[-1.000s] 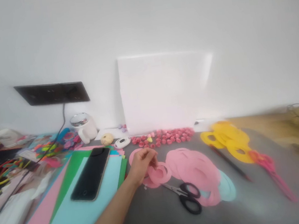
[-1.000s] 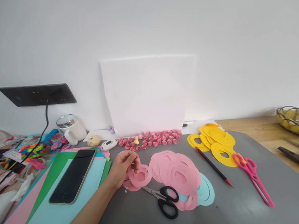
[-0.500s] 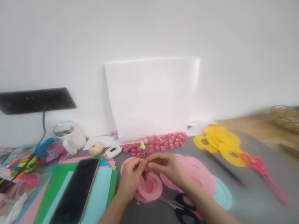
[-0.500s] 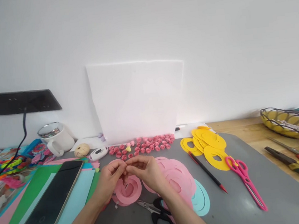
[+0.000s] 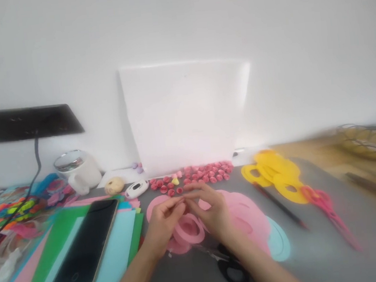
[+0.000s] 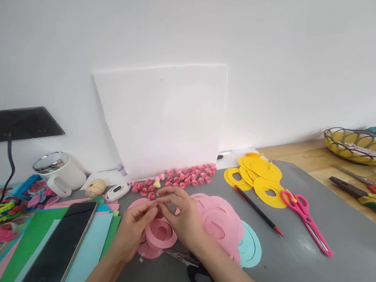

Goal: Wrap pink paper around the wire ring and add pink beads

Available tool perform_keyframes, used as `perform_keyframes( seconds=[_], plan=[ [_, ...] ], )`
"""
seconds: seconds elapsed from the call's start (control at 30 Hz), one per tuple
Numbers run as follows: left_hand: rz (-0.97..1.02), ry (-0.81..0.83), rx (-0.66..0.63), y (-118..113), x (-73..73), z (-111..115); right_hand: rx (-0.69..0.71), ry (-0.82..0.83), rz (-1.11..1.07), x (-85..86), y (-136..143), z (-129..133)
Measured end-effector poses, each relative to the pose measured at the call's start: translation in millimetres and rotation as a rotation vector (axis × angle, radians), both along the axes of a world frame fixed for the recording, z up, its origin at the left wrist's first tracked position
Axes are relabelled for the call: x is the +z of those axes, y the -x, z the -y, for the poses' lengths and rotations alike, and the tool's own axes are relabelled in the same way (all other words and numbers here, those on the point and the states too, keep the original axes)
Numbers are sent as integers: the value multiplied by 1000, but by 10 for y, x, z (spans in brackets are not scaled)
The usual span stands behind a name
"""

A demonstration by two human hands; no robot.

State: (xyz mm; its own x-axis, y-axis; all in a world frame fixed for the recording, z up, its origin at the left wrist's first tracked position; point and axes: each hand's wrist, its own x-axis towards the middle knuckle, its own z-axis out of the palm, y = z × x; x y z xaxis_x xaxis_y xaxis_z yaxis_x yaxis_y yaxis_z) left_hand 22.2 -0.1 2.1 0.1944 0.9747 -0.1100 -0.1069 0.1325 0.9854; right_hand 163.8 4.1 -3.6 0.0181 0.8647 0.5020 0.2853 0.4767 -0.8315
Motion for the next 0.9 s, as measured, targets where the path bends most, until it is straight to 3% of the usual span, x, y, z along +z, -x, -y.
perform_keyframes(
  seconds=[0.1, 0.27, 0.9],
  plan=[
    [-182, -123, 119, -13, 36, 6, 24, 180, -153, 60, 2, 11],
    [-258, -227, 155, -5, 55, 20, 92, 406, -421, 94, -9, 0],
    [-195, -233, 138, 8, 18, 15, 139, 505, -535, 105, -55, -21]
  ],
)
